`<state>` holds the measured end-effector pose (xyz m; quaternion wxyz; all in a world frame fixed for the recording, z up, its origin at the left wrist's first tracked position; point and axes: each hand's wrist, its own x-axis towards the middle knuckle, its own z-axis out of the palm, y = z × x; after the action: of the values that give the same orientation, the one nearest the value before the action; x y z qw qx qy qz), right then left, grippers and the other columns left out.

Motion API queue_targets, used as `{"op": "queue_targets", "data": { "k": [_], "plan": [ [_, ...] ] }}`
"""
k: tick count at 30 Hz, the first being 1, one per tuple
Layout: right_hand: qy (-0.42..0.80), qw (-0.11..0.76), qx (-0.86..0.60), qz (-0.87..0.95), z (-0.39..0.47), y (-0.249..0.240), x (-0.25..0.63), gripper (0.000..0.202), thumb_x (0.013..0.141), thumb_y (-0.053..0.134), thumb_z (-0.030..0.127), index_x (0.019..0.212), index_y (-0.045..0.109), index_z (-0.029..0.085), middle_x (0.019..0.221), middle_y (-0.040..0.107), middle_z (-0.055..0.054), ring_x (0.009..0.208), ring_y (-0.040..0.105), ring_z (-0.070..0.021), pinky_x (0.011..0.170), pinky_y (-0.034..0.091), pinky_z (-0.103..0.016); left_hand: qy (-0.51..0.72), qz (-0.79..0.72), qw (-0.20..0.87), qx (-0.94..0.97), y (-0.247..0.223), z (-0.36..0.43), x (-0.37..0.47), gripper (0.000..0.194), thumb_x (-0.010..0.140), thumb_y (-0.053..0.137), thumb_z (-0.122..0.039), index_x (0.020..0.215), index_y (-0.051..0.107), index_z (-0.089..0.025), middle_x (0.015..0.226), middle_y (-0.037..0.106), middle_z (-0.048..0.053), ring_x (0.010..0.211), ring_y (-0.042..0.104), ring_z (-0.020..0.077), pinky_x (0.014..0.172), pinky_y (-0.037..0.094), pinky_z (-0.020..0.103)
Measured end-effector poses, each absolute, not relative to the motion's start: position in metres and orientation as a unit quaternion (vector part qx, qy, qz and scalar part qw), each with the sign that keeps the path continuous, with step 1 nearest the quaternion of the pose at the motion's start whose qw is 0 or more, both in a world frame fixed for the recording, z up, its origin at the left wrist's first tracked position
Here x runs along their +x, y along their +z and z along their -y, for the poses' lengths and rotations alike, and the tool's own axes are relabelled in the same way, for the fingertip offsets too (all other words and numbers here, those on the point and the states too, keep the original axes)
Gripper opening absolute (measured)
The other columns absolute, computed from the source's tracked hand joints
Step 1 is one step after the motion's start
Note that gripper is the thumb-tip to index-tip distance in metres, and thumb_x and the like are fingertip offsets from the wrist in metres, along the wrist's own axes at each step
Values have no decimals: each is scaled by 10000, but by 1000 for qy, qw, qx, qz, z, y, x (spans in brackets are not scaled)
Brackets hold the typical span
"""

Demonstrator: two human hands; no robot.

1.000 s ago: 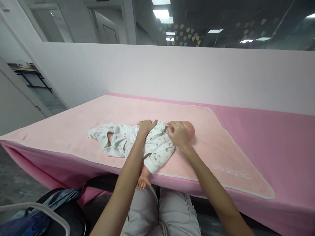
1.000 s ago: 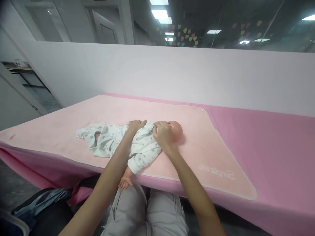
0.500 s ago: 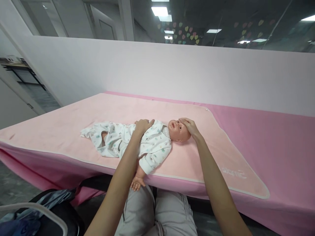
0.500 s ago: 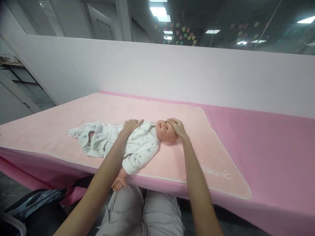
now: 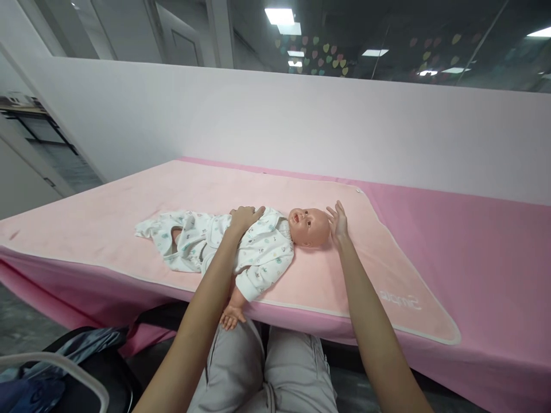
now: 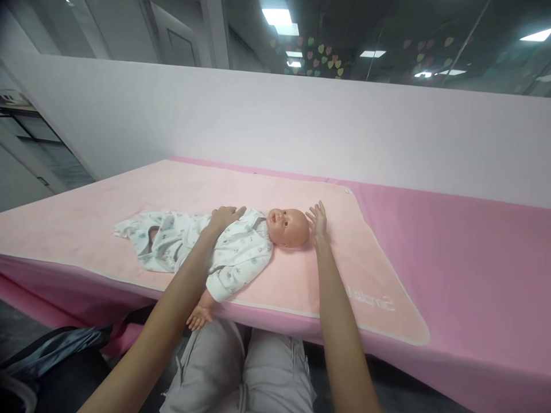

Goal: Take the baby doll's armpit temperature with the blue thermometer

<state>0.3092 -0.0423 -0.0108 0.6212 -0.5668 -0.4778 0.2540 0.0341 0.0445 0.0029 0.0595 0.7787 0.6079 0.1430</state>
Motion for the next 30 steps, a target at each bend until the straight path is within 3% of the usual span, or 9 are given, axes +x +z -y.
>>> {"op": "queue_targets", "data": {
  "k": [2,4,7,10,13,19,23,30],
  "plan": [
    [294,655,-543,435,38,-11,313,536,860,274,510,1327,372,264,1209,584,-82,1034,598,-170,848,472,-349,139,-608,57,780,3,-44,34,617,835,216,-563,868,671,-149,964,680,167,980,570,326,895,335,456],
    [343,674,-510,409,38,-9,310,534,814,377,517,1273,452,254,1160,619,-64,1023,602,-164,871,463,-328,135,-606,53,782,4,-44,34,630,837,207,-566,884,672,-143,968,677,173,977,570,327,885,342,454],
    [371,664,-486,430,41,-5,297,411,711,550,475,959,660,167,978,689,-59,943,618,-185,875,460,-308,133,-605,49,784,4,-43,34,638,841,203,-561,906,675,-137,972,673,180,981,566,335,873,346,459],
    [371,672,-475,430,43,-3,287,276,662,616,386,771,679,141,867,705,-53,872,622,-189,847,470,-301,136,-608,50,781,3,-44,34,630,840,217,-559,914,679,-137,977,671,180,990,562,339,871,344,458],
    [382,677,-472,416,43,-2,287,284,671,613,392,786,673,140,865,703,-54,868,624,-189,838,478,-306,144,-606,48,781,3,-44,34,625,837,224,-562,910,680,-141,979,670,177,989,565,334,870,344,449],
    [389,677,-454,430,36,-9,295,407,703,579,435,1020,630,185,1026,674,-40,970,605,-177,901,454,-326,147,-607,60,779,3,-43,34,615,834,219,-558,885,676,-150,971,676,167,997,563,330,892,334,458],
    [362,667,-460,460,35,-11,297,317,677,623,360,925,665,168,1049,669,-46,1028,577,-182,943,424,-300,146,-610,58,777,3,-44,34,615,833,218,-561,878,673,-151,970,676,166,999,564,330,895,335,455],
    [393,677,-453,427,41,-4,293,288,676,620,423,847,687,201,930,703,-18,971,601,-201,905,449,-315,135,-607,58,781,2,-44,34,619,835,196,-567,880,666,-167,962,679,135,962,569,311,887,339,456]
  ]
}}
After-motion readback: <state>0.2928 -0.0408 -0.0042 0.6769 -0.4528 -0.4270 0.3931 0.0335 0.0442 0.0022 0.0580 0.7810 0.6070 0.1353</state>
